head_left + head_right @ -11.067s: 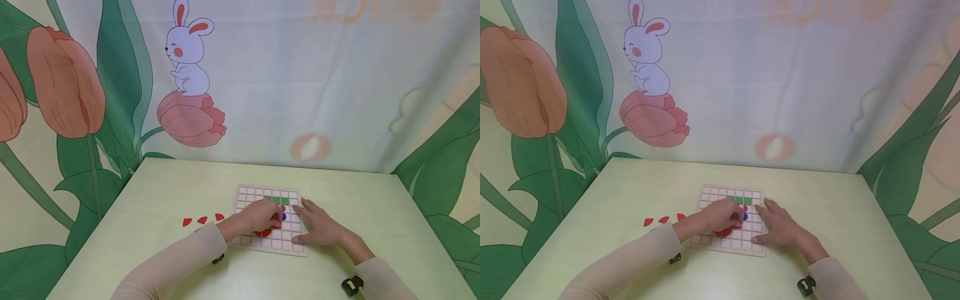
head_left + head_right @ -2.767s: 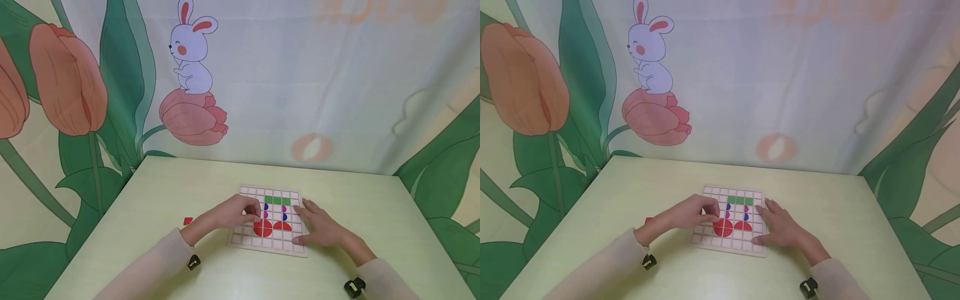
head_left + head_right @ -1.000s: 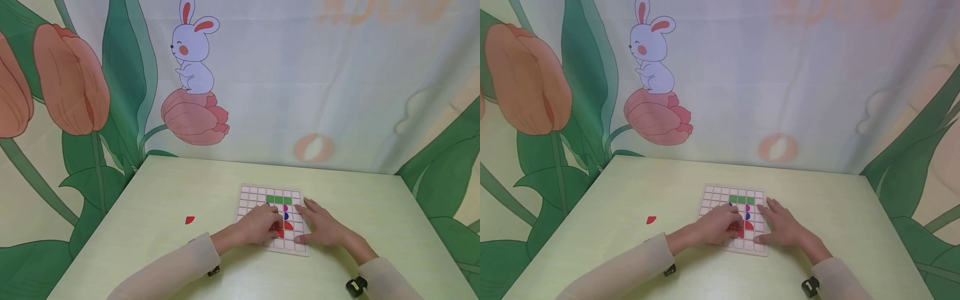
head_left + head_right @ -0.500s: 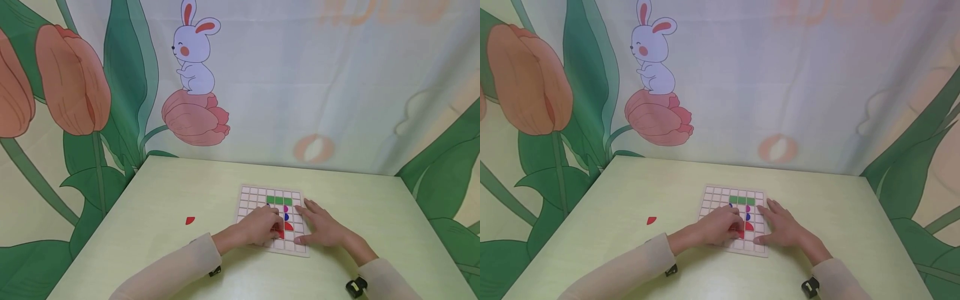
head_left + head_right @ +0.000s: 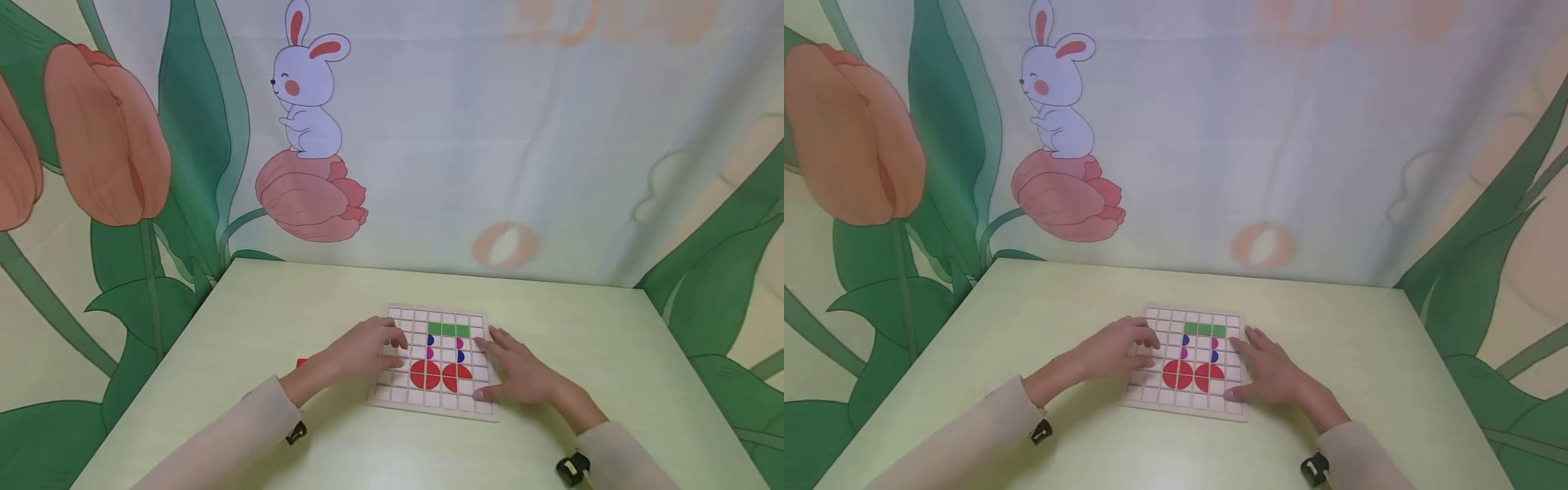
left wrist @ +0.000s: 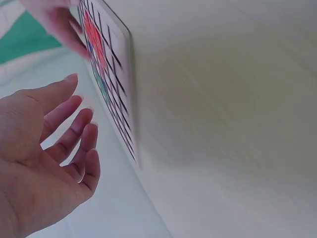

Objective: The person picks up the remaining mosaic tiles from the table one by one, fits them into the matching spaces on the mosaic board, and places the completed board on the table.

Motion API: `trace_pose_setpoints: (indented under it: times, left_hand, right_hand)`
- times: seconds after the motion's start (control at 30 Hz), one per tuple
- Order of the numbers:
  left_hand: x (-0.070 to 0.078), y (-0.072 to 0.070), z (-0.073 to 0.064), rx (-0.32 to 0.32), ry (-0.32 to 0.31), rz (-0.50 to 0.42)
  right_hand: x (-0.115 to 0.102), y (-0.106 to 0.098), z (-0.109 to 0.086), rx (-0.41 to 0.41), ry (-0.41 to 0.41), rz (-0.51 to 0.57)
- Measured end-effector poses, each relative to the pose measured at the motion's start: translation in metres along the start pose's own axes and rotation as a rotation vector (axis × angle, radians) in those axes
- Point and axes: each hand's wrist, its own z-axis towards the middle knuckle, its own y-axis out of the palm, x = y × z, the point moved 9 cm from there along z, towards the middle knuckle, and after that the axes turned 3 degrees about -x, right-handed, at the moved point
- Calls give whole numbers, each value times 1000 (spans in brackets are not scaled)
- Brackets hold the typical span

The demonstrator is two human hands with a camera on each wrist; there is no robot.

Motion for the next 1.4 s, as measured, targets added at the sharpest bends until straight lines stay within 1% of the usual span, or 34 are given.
trace_pose_setpoints:
  times: [0.17, 0.2, 0.37, 0.57, 0.73, 0.9, 1.03, 1.17, 1.2, 1.4]
  left_hand:
    - [-36, -12, -22, 14, -77, -40]
    - [-42, -14, -26, 16, -82, -42]
    - [-67, -25, -46, 6, -109, -44]
    - [-99, -37, -67, -24, -178, -12]
    - [-119, -45, -86, -33, -210, 1]
    - [-132, -48, -102, -50, -255, -20]
    - [-136, -45, -108, -72, -264, -38]
    - [-136, -41, -110, -68, -238, -37]
    - [-134, -41, -110, -65, -222, -31]
    - [-128, -37, -109, -55, -195, -31]
  right_hand:
    - [-5, -2, 1, -1, -14, -6]
    - [-5, -2, 2, -3, -12, -6]
    - [-2, 1, 3, -11, -6, -14]
    - [1, 3, 4, -9, 1, -15]
    - [0, 3, 3, -10, 9, -12]
    - [-1, 3, 3, -10, 8, -12]
    - [0, 1, 2, -3, 5, -27]
    - [2, 0, 2, 1, 7, -23]
    - [2, 0, 2, 0, 8, -21]
    - [2, 1, 1, -8, 7, -19]
